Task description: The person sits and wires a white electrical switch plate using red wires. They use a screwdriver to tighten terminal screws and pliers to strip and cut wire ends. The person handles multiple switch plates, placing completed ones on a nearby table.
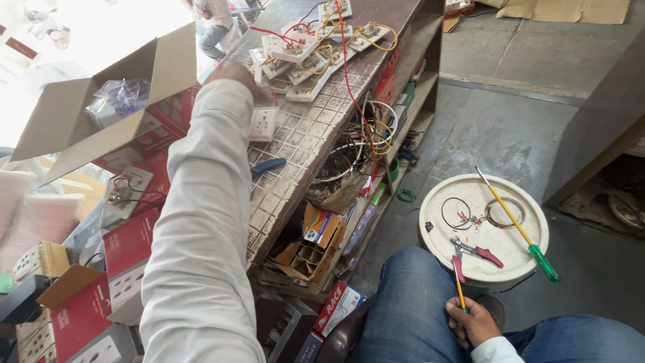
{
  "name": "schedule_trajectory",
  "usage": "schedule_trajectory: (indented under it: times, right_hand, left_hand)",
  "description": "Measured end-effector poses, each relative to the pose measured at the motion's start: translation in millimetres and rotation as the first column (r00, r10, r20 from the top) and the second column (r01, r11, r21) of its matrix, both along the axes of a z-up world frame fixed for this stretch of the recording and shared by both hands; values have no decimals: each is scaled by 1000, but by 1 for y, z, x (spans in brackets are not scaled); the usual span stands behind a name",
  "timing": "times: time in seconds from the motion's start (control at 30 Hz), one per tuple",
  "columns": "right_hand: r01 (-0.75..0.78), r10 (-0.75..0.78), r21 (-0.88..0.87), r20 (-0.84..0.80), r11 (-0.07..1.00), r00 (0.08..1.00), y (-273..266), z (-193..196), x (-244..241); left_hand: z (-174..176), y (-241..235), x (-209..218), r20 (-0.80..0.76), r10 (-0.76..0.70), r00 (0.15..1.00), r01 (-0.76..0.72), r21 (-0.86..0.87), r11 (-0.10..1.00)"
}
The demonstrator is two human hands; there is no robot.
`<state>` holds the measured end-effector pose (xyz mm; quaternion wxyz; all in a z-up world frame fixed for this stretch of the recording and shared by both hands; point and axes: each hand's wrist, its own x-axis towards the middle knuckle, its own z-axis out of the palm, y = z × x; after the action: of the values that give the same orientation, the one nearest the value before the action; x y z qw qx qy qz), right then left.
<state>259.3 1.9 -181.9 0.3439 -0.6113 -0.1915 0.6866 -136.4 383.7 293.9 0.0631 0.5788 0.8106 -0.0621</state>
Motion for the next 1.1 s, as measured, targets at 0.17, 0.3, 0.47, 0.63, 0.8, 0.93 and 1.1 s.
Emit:
schedule_trajectory:
  times: [0.17, 0.3, 0.47, 0.63, 0.8, 0.93, 1.1]
  right_hand:
    - [-17, 18, -40, 8, 999, 1000, 1, 3, 1]
    - [0, -4, -96, -49, 995, 999, -1, 5, 7]
    - [-6, -1, -161, -43, 987, 999, 3, 5, 9]
    - [-8, 0, -151, -48, 988, 999, 10, 8, 8]
    - [-36, 33, -114, -33, 993, 999, 16, 25, 6]
    - [-15, 11, -110, -37, 994, 999, 28, 60, -4]
    - [104, -130, -250, -87, 963, 988, 44, 112, -22]
  left_hand:
    - [-29, 37, 1, -57, -280, 958, 283, 313, 907]
    - [-56, 76, 13, 137, -470, 872, 378, 419, 825]
    - [-52, 108, 6, 130, -562, 817, 521, 251, 816]
    - [-46, 113, -12, 71, -593, 802, 559, 261, 787]
    - [-35, 124, -60, -26, -626, 780, 458, 705, 541]
    - [-18, 126, -101, 179, -539, 823, 225, 769, 598]
    - [-12, 121, -99, -404, -340, 850, 487, 354, 798]
